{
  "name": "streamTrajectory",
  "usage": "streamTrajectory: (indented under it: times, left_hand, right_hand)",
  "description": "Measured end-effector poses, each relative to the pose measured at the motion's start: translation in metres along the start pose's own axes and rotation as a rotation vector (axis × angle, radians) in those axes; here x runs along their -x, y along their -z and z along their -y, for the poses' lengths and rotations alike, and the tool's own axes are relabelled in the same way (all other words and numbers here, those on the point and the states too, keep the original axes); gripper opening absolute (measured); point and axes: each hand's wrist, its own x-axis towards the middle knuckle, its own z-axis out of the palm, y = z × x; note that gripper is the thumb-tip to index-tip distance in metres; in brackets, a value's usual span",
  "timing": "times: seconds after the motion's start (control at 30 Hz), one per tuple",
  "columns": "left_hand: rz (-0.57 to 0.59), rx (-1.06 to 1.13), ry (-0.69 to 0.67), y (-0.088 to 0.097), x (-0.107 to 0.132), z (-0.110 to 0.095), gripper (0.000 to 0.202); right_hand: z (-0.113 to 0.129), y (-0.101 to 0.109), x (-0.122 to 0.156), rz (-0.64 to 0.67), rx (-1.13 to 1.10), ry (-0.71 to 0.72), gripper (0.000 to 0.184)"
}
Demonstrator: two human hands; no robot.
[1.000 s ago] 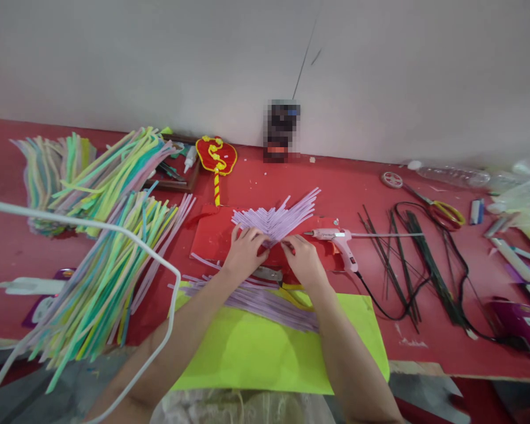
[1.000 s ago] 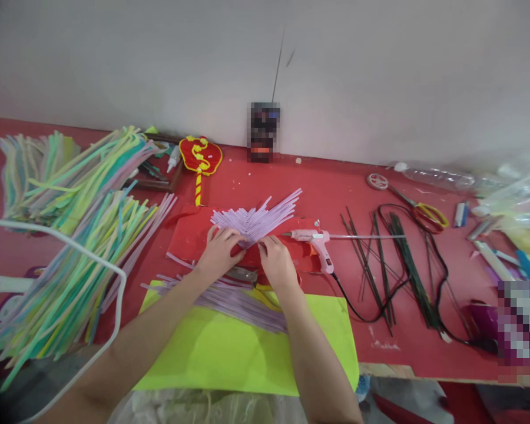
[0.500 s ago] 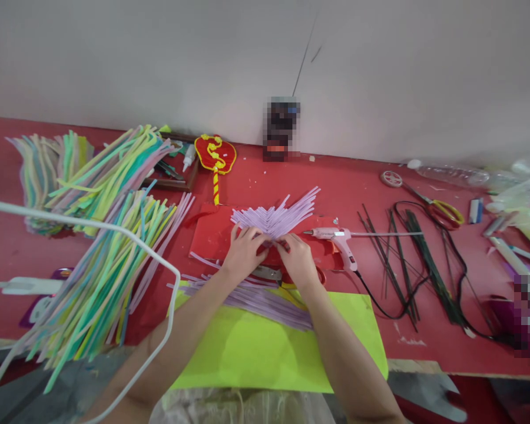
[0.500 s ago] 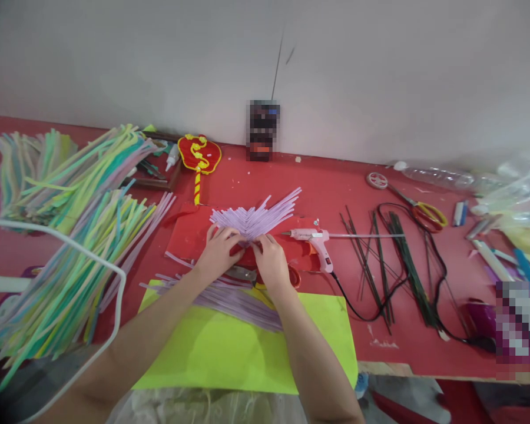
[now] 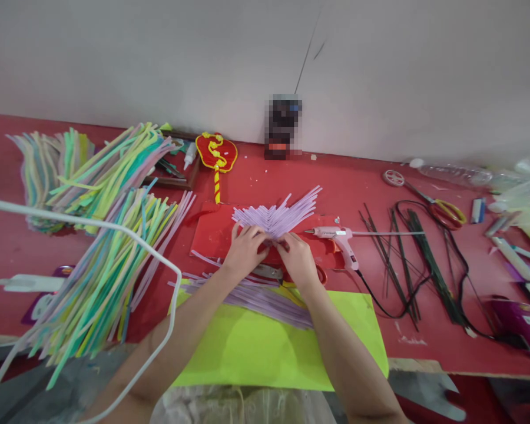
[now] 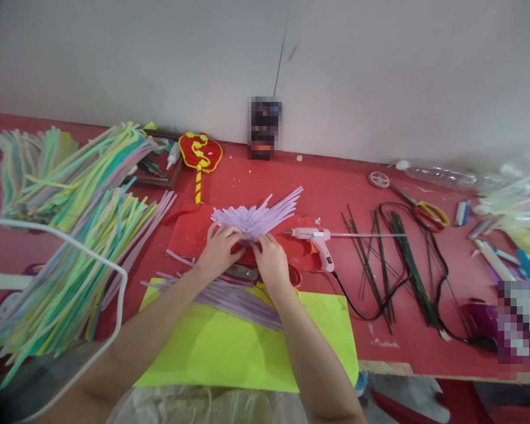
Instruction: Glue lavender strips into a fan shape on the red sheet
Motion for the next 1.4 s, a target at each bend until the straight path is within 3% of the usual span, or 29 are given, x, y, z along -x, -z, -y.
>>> streamTrajectory:
  times: [1.1, 1.4]
  left_hand:
    - [0.001, -0.022, -0.026, -0.0008, -0.0012, 0.0013, 0.023]
    - [-0.017, -0.062, -0.087, -0.0003, -0.0019, -0.0002, 0.022]
  right_hand:
    - [0.0072, 0.0032, 0.0009, 0.041, 0.061, 0.008, 0.015]
    - [0.0091, 0.0038, 0.0021, 0.033, 0.070, 0.009, 0.016]
